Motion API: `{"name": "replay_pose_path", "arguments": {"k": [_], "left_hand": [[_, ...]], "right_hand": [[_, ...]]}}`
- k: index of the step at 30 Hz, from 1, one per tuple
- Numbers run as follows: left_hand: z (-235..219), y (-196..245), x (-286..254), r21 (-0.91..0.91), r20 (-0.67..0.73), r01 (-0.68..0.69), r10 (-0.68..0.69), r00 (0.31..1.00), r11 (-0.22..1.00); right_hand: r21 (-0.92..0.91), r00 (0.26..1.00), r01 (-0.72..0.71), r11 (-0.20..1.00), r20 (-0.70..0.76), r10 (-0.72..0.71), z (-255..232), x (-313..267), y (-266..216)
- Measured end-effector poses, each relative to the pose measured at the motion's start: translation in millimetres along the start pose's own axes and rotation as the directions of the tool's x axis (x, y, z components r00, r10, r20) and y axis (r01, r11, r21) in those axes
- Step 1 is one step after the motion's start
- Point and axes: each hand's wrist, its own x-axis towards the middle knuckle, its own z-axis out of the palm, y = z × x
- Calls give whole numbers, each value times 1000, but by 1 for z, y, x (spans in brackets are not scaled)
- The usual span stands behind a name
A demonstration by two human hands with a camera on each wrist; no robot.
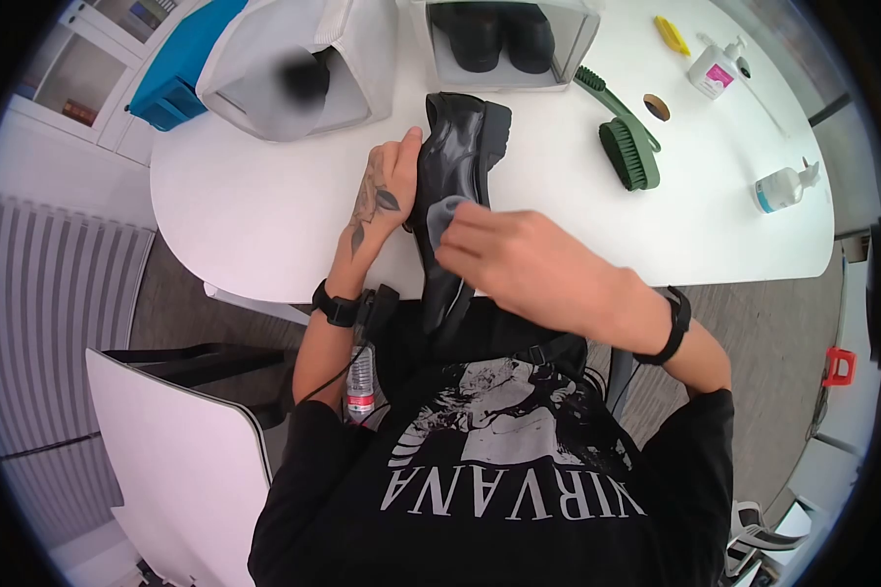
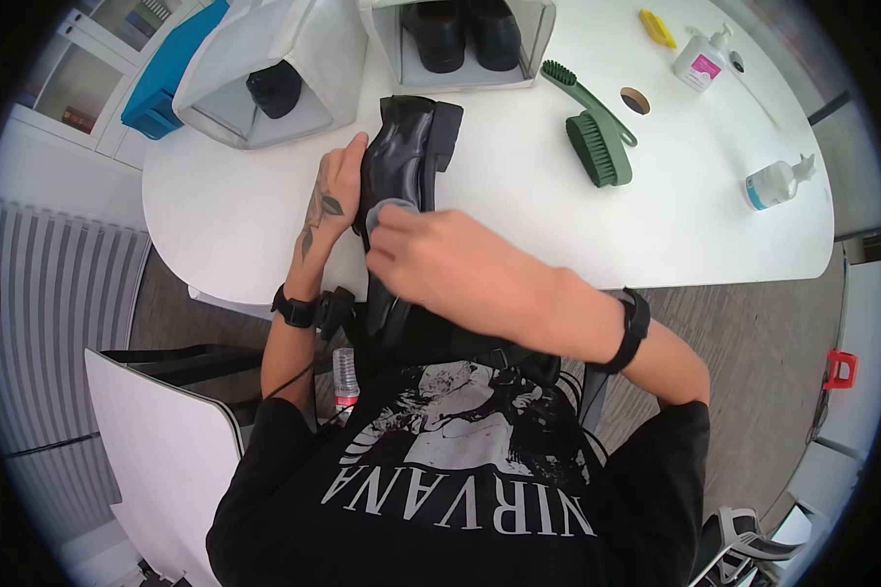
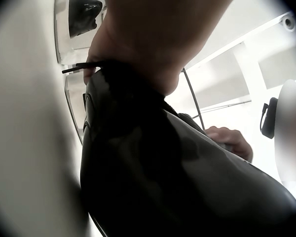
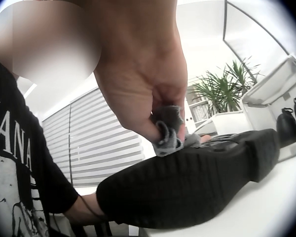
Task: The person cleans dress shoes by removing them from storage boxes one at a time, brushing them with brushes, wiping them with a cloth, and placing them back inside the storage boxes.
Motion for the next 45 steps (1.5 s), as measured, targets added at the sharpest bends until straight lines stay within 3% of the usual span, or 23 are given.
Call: {"name": "replay_pose_path", "arguments": {"k": [2,4,5,7,11,14,16,23,25,26,29,30,32,34,36,38,39,40,41,44,45], "left_hand": [[-1,1,1,16,-53,-61,62,997,998],[-19,16,17,-165,240,250,-207,949,954],[-27,25,25,-164,239,245,-203,950,955],[-38,39,38,-287,345,511,-410,844,810],[-37,41,41,-374,345,455,-335,877,808],[-37,51,41,-486,245,360,-271,931,797],[-34,51,40,-434,113,161,-123,986,886],[-39,69,45,-472,97,136,-102,990,871],[-43,78,51,-452,212,265,-186,959,852],[-42,79,51,-451,210,263,-185,960,853],[-38,82,49,-429,201,236,-163,966,872],[-35,82,49,-437,177,250,-190,966,864],[-37,82,51,-442,148,258,-214,965,859],[-40,84,50,-365,176,232,-178,968,902],[-42,89,49,-405,162,189,-134,978,895],[-40,96,50,-450,72,-2,38,997,893],[-38,97,49,-479,70,-33,75,995,877],[-37,100,51,-484,68,-42,85,994,874],[-37,102,51,-489,50,-84,124,991,868],[-33,98,51,-490,8,-125,148,989,863],[-30,96,51,-484,-19,-128,136,990,866]], "right_hand": [[-73,1000,30,997,-4,-30,1,0,-2],[-102,995,31,994,101,-21,-1,-1,-12],[-105,995,30,994,97,-20,-1,-2,-13],[-172,993,110,979,69,-100,0,-4,-16],[-152,994,104,983,43,-98,11,-7,-24],[-163,994,106,981,21,-104,20,-9,-33],[-255,993,120,960,48,-111,24,-11,-39],[-310,986,155,938,-7,-166,32,-17,-52],[-338,978,207,918,82,-190,36,-18,-62],[-340,978,207,917,80,-191,38,-19,-66],[-82,965,257,963,69,-252,44,-24,-71],[-90,966,256,963,63,-251,31,-26,-68],[128,965,260,957,9,-264,-17,-29,-55],[-2,944,92,996,-317,-88,-45,-37,-29],[101,881,-279,955,-370,297,-68,-46,6],[19,824,-260,965,-517,232,-61,-43,62],[13,819,-269,963,-523,236,-55,-40,78],[122,754,-397,910,-522,399,-50,-38,91],[232,669,-509,829,-499,551,-44,-37,97],[164,647,-481,861,-597,475,-23,-40,85],[241,610,-521,819,-566,555,-22,-40,73]]}}
